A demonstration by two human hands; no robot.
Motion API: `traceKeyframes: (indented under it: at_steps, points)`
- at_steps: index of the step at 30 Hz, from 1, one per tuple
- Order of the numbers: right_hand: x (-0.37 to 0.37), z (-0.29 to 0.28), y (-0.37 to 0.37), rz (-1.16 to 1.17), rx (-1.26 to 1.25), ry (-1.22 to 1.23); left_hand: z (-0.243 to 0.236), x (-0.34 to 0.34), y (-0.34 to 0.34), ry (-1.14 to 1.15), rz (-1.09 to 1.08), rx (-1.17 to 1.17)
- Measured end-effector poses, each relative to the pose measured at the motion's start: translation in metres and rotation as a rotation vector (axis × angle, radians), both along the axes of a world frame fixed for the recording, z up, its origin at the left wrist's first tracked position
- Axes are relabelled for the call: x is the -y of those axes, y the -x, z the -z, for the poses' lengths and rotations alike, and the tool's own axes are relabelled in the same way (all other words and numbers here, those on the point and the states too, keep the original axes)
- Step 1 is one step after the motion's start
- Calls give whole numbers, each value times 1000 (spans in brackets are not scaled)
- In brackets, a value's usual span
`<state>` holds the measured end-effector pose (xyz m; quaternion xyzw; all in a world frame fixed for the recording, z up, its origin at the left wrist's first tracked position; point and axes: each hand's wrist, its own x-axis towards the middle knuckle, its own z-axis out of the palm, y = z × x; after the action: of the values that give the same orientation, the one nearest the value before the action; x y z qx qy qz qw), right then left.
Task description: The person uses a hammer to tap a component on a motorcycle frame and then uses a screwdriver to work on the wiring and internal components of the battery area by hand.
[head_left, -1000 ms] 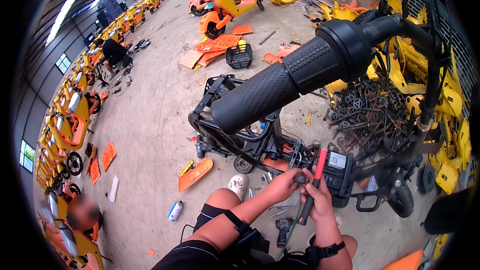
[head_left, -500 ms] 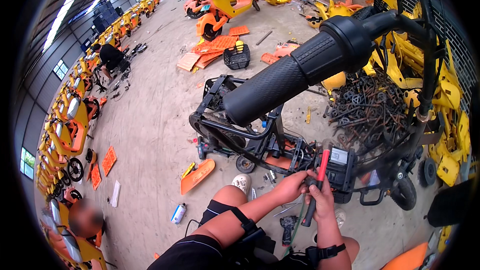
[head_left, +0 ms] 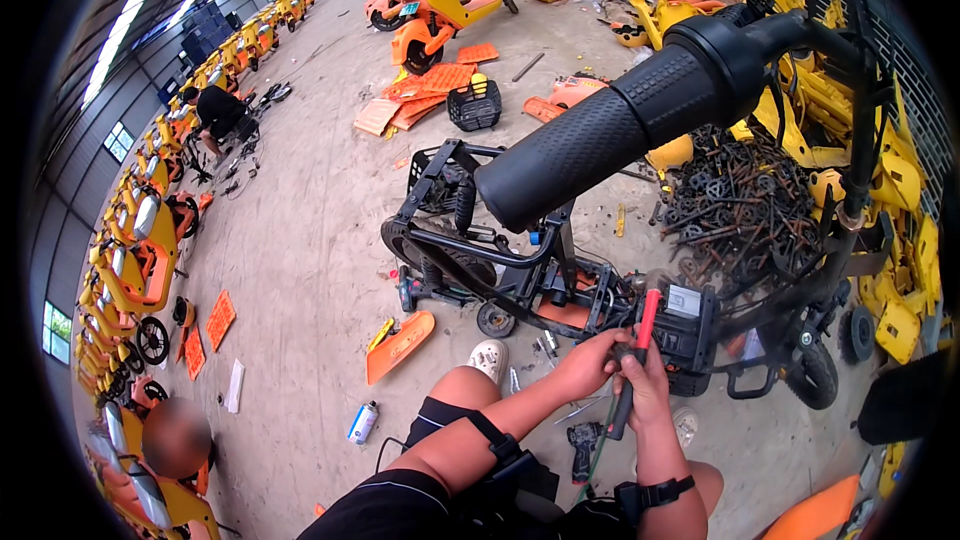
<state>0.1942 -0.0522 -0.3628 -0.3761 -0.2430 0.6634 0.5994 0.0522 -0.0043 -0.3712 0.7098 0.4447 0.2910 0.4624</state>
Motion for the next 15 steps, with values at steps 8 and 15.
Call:
traceKeyframes:
  at_steps: [8,15]
  points:
    - [2,-8,-6,-7,46,10,0,1,23,-307,-210,-126]
    - [-4,-5,-25,-5,17,22,-136,16,116,-717,-623,25]
